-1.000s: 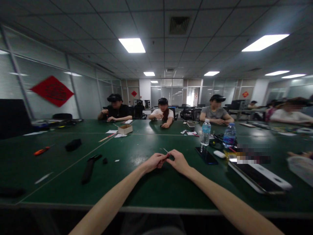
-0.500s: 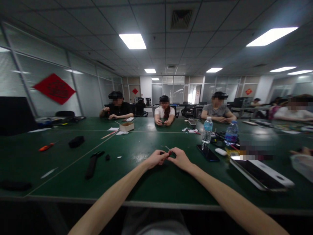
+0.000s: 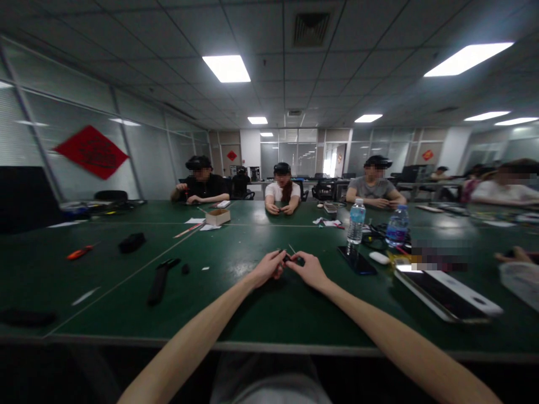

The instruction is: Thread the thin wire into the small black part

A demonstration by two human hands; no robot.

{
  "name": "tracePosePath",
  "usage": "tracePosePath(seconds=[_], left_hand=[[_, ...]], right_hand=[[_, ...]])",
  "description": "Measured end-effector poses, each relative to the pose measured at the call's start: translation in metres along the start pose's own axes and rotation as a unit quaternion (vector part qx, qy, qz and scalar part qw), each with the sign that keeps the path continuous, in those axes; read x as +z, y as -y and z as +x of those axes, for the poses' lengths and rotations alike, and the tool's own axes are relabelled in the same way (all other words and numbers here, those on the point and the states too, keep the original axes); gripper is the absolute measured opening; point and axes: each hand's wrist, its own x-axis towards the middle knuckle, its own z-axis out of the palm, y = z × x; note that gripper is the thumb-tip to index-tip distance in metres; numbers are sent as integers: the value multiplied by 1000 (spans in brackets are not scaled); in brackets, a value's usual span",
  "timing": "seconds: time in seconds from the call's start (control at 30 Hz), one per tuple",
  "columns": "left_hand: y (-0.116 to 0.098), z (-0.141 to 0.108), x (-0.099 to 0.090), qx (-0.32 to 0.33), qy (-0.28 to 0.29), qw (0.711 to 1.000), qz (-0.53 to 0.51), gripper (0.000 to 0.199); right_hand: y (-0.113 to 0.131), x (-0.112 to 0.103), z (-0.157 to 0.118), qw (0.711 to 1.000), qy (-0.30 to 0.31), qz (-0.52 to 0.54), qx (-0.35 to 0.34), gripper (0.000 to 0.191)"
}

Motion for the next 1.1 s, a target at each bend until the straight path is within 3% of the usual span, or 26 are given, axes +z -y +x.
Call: tracePosePath(seconds=[0.13,0.27,0.47,0.6,1.1], left_hand=[[2,3,-1,20,-27,999,-11,44],[1,6,-4,-10,-57,997,-52,42],[2,10,-16,-44,6,991,-126,38],[4,11,-20,-48,11,989,-140,37],[6,8,-18,-39,-2,994,-104,46]], right_hand=[[4,0,-1,999,26,27,-12,26],[9,-8,0,997,57,29,-47,24],[8,-27,-1,984,147,-4,-102,28],[10,-30,-4,974,194,3,-119,33],[12,-25,-4,973,196,3,-118,31]])
